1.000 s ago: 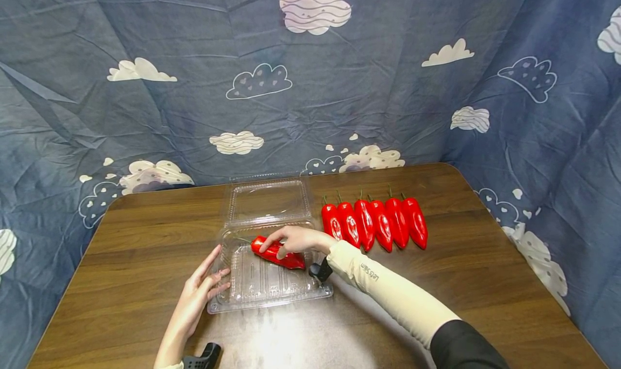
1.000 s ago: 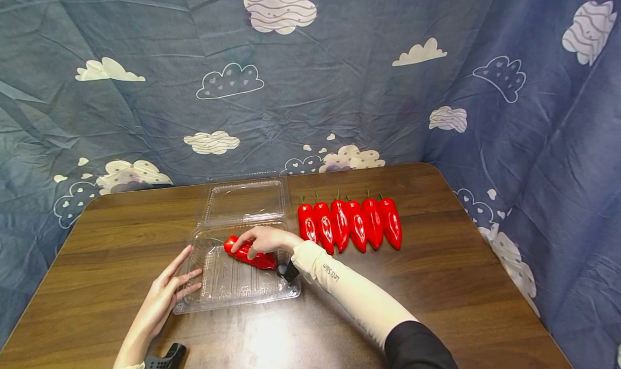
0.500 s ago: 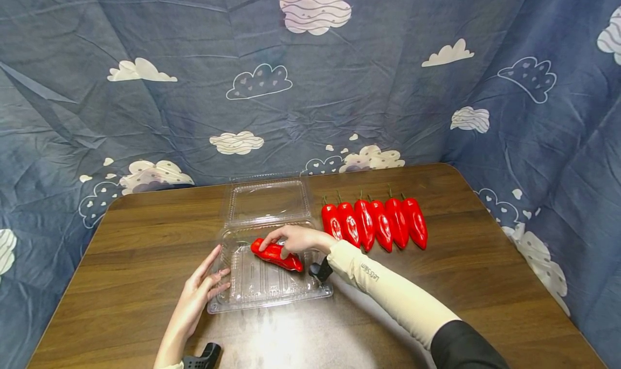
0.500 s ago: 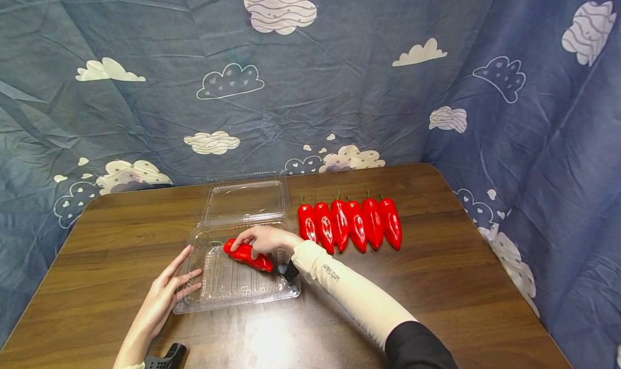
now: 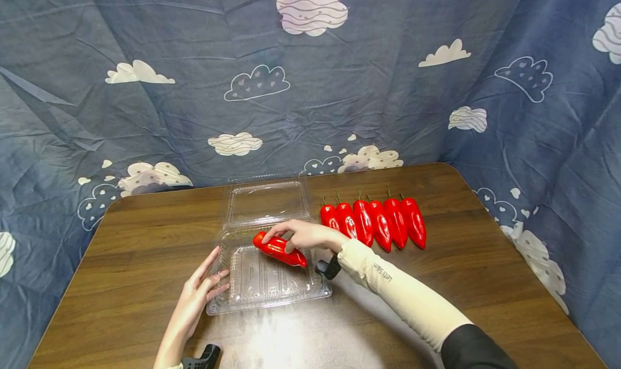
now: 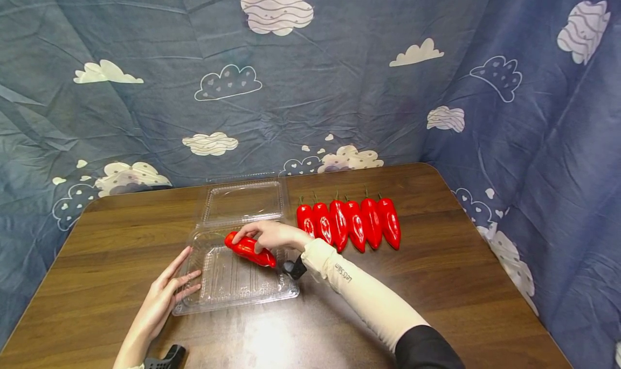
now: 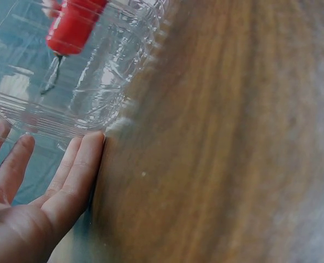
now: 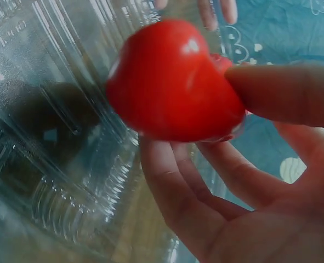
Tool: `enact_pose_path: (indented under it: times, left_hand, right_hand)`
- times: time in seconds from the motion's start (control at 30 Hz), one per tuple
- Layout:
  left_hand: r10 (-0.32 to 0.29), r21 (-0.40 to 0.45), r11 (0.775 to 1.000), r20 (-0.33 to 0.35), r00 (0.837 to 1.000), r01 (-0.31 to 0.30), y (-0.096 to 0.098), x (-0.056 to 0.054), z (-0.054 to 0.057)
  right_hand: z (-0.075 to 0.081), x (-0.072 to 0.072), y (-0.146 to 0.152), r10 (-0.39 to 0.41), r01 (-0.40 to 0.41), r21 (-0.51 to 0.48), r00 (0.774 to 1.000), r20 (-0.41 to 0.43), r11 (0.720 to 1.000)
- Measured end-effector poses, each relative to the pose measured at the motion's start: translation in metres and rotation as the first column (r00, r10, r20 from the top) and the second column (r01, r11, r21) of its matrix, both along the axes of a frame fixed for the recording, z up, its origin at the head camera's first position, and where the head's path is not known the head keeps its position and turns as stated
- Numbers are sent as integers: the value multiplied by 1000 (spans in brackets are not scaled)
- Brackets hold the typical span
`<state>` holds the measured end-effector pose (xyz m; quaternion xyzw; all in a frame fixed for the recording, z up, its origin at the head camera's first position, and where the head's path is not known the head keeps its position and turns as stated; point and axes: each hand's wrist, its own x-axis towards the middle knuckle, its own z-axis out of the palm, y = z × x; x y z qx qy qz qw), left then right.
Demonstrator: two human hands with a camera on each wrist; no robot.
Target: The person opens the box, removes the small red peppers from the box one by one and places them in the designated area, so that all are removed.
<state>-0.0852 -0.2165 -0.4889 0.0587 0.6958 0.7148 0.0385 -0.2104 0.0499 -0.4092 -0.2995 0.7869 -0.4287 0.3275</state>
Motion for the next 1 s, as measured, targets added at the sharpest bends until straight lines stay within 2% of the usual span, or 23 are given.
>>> enact_pose_path:
  times: [0.3,0.43,0.67,1.0]
  left_hand:
    - [0,-15,1000,-4,1000,0,0,1,0]
    - [-3,-16,1000,-8,1000,3,0,1,0]
    - [-8,-28,1000,-19,1000,8,0,1,0]
    - [1,-44,999,-29,1000,-2,1,1,1]
  right_hand:
    - [4,-2,19,41,-46,-80,998,-53,996]
    - [4,-3,29,13,-19,-94,998,-66,995]
    - [7,-2,48,-85,82,-91,996,-21,992]
    - [12,-2,70,-158,158,-133,987,13,978]
